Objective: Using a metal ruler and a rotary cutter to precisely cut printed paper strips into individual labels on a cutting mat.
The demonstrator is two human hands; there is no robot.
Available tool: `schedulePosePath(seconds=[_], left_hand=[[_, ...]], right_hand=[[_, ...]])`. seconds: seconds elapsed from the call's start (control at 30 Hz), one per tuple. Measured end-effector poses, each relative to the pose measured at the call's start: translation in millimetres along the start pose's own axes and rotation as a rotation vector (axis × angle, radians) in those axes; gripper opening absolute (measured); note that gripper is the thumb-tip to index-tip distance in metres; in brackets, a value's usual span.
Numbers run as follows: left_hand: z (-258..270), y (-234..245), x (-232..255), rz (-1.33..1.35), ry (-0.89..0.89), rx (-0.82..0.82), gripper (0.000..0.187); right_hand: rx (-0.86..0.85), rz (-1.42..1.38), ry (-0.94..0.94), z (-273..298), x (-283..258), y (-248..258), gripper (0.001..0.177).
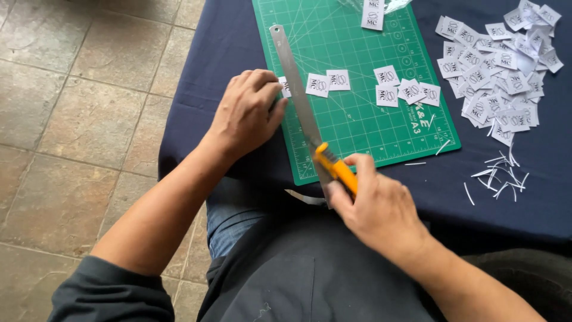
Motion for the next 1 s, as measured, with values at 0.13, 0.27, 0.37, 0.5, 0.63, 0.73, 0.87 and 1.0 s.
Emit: schedulePosePath(seconds=[0.13,0.27,0.37,0.5,0.63,0.73,0.87,1.0], left_hand=[[6,2,-1,-0.032,-0.018,-0.027,0.017],[11,-7,-1,-0.086,-0.026,-0.057,0.022],[11,-10,2,-0.136,-0.024,-0.101,0.031],[-2,-11,20,-0.043,0.056,-0.459,0.074],[-20,-38,42,0.000,0.088,-0.685,0.095],[-40,-63,62,0.014,0.061,-0.756,0.100],[-78,-102,94,0.058,0.011,-0.857,0.095],[-114,-149,120,0.089,-0.054,-0.904,0.085]], right_hand=[[0.048,0.016,0.019,5,-4,-2,0.073],[-0.112,-0.520,-0.252,-1,32,-12,0.035],[-0.154,-1.090,-0.335,-1,64,-22,0.011],[-0.313,-1.635,-0.422,12,113,-12,0.026],[-0.138,-1.741,-0.203,28,144,11,0.014],[0.241,-1.608,-0.142,37,186,15,0.022],[0.572,-1.387,-0.193,45,220,22,0.013],[0.698,-1.369,-0.235,49,236,15,0.018]])
Point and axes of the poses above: each hand's wrist, its own z-axis away from the middle knuckle, its own y-axis out of the back of the hand, x = y × z, the point moved 5 cm from there along -z, towards the middle knuckle, and after that the axes turned 4 degrees about x, right-handed, at the moved point
